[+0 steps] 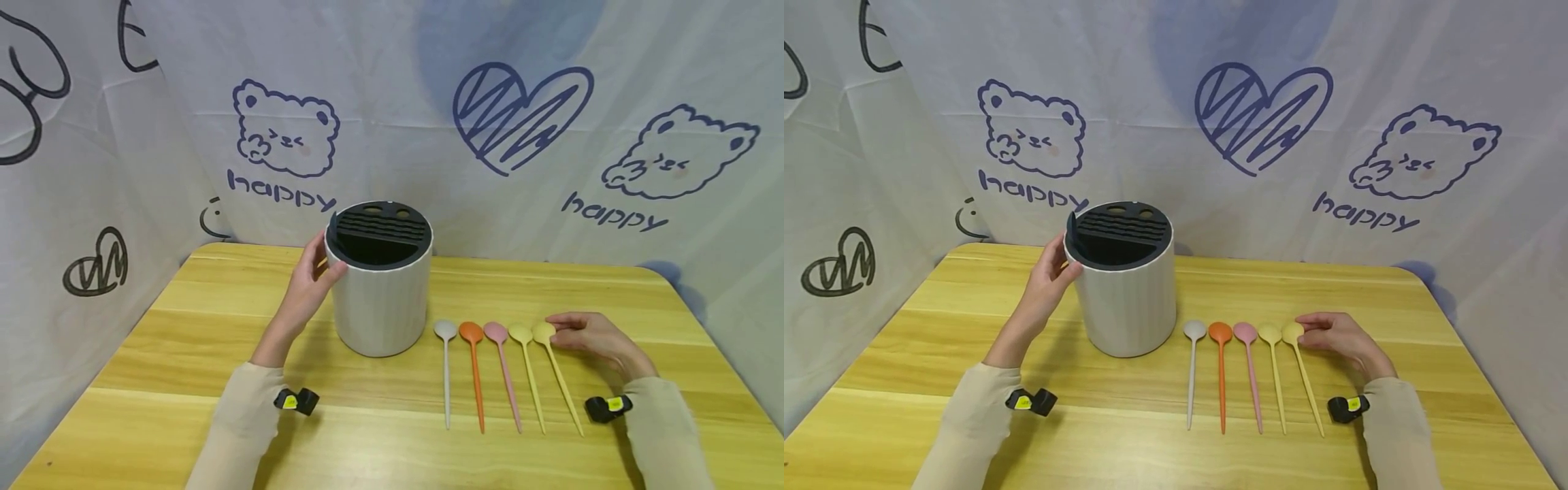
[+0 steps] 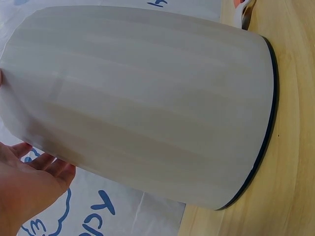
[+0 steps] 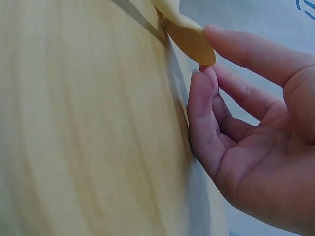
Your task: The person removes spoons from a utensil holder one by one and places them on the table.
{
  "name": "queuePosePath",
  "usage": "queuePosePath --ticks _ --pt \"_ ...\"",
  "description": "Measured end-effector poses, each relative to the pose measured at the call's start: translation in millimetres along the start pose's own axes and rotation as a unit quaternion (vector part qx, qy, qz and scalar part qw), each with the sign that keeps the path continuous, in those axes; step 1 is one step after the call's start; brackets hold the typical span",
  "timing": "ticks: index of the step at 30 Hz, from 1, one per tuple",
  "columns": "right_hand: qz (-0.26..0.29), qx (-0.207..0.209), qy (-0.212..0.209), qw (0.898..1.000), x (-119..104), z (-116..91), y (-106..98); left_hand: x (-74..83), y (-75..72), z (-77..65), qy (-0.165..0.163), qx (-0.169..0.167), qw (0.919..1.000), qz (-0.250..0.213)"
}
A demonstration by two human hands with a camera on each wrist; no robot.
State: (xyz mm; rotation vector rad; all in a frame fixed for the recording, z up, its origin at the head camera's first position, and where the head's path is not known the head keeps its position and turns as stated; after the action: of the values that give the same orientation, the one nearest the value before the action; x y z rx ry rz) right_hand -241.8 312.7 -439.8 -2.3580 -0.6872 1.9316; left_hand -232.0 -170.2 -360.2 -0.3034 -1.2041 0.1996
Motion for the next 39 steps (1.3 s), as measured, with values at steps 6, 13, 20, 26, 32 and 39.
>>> queuePosePath --ticks 6,13,20,26,32,39 --pt "0.009 0.008 0.012 1.000 -0.5 -0.4 0.6 0.0 0.1 0.3 -0.009 0.000 0.9999 0.007" --pt "0.008 0.024 0.021 0.999 0.5 0.3 0.6 -0.1 -0.1 0.7 -0.014 -0.001 0.9999 0.007" --pt "0.005 0.031 0.026 0.999 1.5 0.9 0.5 -0.1 0.2 0.4 -0.014 0.000 0.9999 0.006" --pt "0.024 0.027 0.018 0.999 0.7 -0.4 0.4 0.2 0.5 0.2 -0.008 0.001 1.0000 0.003" --pt "0.038 0.021 0.006 0.999 1.3 -1.9 -2.5 0.7 0.4 -0.1 -0.010 0.001 1.0000 0.002" --pt "0.026 0.028 -0.002 0.999 -2.3 -3.6 -3.9 1.0 0.2 0.0 -0.017 -0.001 0.9998 -0.002"
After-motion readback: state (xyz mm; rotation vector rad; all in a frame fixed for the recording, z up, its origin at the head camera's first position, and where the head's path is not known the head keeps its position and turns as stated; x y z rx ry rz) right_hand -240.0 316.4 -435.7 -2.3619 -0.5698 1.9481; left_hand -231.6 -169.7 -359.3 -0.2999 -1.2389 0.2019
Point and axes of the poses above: each hand's wrist, its own z-axis towards the middle knuckle, its own y-axis out of the palm, x = y × z, the point moved 2 cm from there along z, towards the middle knuckle, and after that the axes turned 9 degrees about z, right-handed, at the moved point
